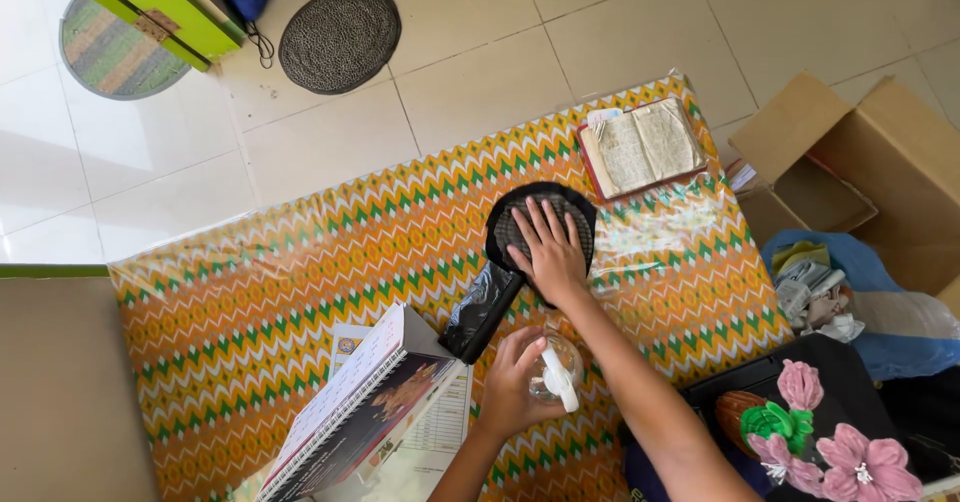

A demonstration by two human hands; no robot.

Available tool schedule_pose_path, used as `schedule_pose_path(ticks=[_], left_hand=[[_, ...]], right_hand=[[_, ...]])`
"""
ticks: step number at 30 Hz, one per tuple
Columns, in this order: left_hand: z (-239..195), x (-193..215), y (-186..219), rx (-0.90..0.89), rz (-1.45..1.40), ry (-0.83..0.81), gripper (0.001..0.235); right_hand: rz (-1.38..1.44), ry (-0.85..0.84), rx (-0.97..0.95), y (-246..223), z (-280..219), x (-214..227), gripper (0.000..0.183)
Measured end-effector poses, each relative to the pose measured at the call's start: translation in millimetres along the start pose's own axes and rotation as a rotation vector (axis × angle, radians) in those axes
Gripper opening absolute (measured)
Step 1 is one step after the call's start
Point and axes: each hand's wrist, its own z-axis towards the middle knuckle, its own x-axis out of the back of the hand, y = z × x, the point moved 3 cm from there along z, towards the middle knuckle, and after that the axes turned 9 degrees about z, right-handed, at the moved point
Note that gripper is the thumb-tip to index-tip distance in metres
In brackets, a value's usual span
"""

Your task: The person cleans a table surface using a spray bottle and a black cloth. They move a book and a potted plant aside to wipe the area underneath, then return the items to their original positions.

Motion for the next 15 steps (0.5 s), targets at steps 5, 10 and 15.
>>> schedule_pose_path(ticks=[5,10,15], left_hand=[[2,1,2,-0.011,0.011,0.027,0.105],[0,5,5,0.056,0.003,-0.026,0.101],[-1,4,8,0.025,-0.006,-0.006,0.1]], right_hand=[[-0.007,-0.005,0.003,17,63,1,0.063],[-0.015,-0.002,-0.029,36,129,-6,0.061],[0.003,0.003,-0.02,40,102,-11,0.062]])
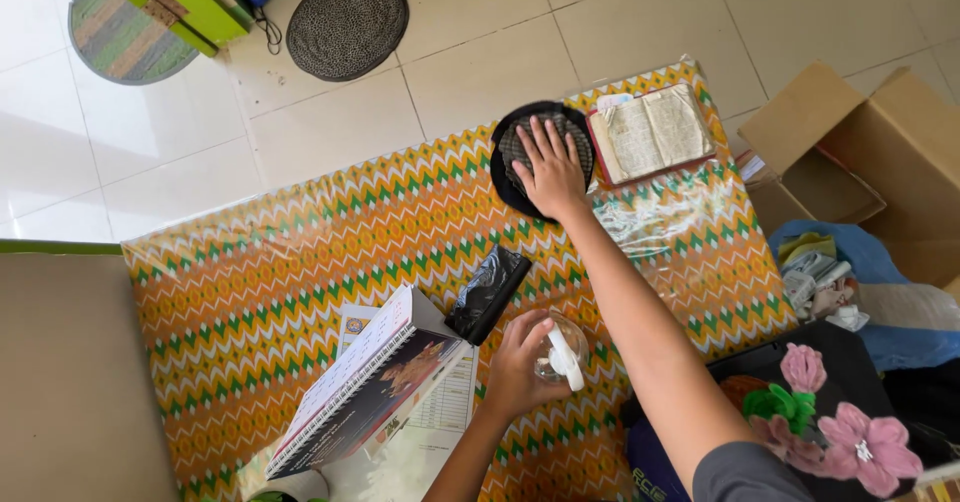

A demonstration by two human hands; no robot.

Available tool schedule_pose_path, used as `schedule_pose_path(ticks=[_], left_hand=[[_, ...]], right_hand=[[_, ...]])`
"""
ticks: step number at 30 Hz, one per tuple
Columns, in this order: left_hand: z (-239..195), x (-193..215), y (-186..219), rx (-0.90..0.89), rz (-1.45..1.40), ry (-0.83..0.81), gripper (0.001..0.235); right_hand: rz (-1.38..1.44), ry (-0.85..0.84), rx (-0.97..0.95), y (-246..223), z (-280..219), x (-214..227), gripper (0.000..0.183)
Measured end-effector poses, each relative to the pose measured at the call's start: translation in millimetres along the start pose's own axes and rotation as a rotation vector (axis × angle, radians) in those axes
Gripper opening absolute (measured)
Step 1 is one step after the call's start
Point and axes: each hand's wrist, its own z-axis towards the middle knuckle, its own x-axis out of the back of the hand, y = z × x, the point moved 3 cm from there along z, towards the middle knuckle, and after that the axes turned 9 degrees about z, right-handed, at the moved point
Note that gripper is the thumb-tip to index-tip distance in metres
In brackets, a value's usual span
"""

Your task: The person cleans a table surface using a spray bottle and a black cloth. They move a book and a potted plant aside to wipe the area underneath, then return the items to their original positions.

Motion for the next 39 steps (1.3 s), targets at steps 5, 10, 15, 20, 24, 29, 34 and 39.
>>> schedule_pose_path(ticks=[5,10,15,20,24,29,34,39], left_hand=[[-2,-10,-1,-0.077,-0.011,0.034,0.107],[-1,-14,3,0.02,0.004,0.008,0.111],[8,-21,5,0.059,-0.033,0.01,0.105],[25,-26,5,0.059,-0.036,-0.018,0.104],[32,-24,7,0.012,0.034,-0.021,0.108],[50,-33,4,-0.001,0.035,-0.063,0.107],[60,-37,7,-0.028,0.026,-0.065,0.113],[81,-28,24,0.021,-0.016,-0.163,0.122]], right_hand=[[0.017,0.045,-0.055,-14,-83,25,0.064],[-0.02,0.095,-0.298,8,-168,36,0.067],[-0.074,0.131,-0.474,65,-185,58,0.066],[-0.081,0.155,-0.599,110,-165,73,0.068],[-0.091,0.23,-0.676,135,-154,81,0.067],[-0.122,0.27,-0.749,175,-133,94,0.067],[-0.112,0.293,-0.745,164,-145,99,0.065],[-0.185,0.285,-0.699,120,-190,88,0.069]])
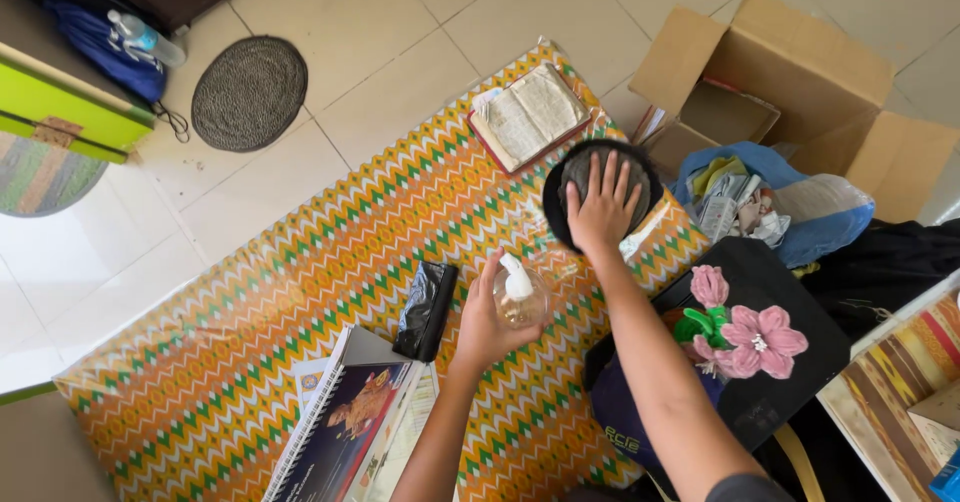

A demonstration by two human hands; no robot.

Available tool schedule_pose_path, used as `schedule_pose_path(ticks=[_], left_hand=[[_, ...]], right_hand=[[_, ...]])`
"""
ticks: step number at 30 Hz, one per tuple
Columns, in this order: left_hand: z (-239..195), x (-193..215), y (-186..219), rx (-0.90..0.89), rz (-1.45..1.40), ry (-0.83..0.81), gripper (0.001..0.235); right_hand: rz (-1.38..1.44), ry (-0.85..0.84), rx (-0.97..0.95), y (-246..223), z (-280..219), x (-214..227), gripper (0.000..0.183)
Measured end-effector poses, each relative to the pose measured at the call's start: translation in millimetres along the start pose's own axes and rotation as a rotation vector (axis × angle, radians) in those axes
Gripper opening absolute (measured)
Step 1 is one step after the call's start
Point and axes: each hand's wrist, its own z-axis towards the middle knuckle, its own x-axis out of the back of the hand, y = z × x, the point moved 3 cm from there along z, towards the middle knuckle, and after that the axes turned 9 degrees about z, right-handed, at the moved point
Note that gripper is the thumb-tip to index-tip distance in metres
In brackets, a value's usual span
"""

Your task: The person cleans a table surface using a spray bottle and a black cloth. They move a book and a potted plant aside to wipe the area underneath, then return the items to their original positions.

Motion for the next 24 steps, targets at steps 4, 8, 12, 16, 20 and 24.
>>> schedule_pose_path(ticks=[4,8,12,16,20,24], left_hand=[[24,8,23,0.081,0.001,-0.237,0.125],[56,-10,27,0.143,-0.107,-0.521,0.127],[74,-55,-2,-0.036,0.027,-0.675,0.128],[84,-59,9,0.132,0.091,-0.89,0.127],[78,-63,-4,0.239,0.026,-0.888,0.131],[70,-61,-18,-0.012,-0.006,-0.659,0.122]], right_hand=[[-0.053,0.035,-0.009,-2,-67,2,0.072],[-0.097,-0.02,-0.08,9,-110,3,0.078],[-0.13,-0.178,-0.127,12,-130,14,0.093],[-0.134,-0.516,-0.293,-26,-120,71,0.12],[-0.183,-0.434,-0.224,0,-129,36,0.124],[-0.09,-0.387,-0.117,-11,-126,57,0.112]])
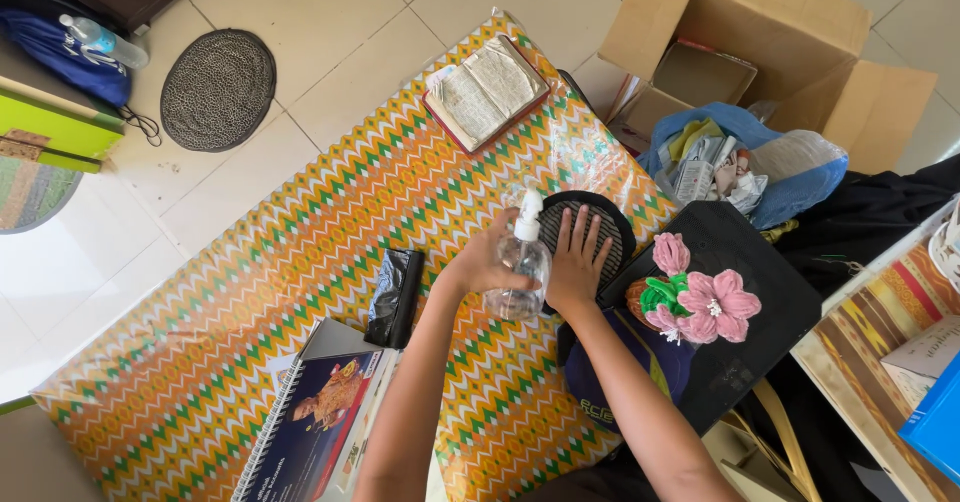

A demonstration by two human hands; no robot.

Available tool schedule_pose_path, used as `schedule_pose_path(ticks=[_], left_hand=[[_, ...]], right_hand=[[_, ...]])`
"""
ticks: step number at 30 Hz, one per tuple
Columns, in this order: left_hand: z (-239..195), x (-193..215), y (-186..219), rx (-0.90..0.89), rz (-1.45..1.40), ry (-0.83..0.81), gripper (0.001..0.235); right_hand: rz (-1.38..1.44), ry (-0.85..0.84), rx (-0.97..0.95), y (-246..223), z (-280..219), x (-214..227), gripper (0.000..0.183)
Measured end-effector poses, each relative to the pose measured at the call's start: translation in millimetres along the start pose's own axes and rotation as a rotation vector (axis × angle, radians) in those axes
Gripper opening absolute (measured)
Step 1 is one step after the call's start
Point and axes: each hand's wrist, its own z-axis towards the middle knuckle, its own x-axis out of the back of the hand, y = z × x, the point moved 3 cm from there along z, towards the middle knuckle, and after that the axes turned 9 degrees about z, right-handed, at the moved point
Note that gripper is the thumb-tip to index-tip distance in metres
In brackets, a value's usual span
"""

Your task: The person cleans a table surface using a spray bottle and a black cloth. They move a book and a potted plant aside to wipe the area underneath, then return the items to their original positions.

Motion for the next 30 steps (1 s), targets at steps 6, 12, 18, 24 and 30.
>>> schedule_pose_path(ticks=[6,12,18,24,30], left_hand=[[-41,25,19,-0.001,-0.147,0.35,0.129],[-80,23,-3,0.055,-0.257,0.658,0.13],[-98,10,-3,0.138,-0.284,0.71,0.131],[-102,-3,3,0.056,0.044,0.84,0.121],[-106,-30,-7,0.087,-0.026,0.826,0.116]], right_hand=[[0.077,0.048,0.424,-11,0,-12,0.077],[0.147,0.26,0.314,-20,94,-19,0.066],[0.161,0.346,0.064,-15,208,5,0.069],[0.163,0.373,0.005,-24,200,3,0.069],[0.156,0.289,0.247,-56,94,-30,0.066]])
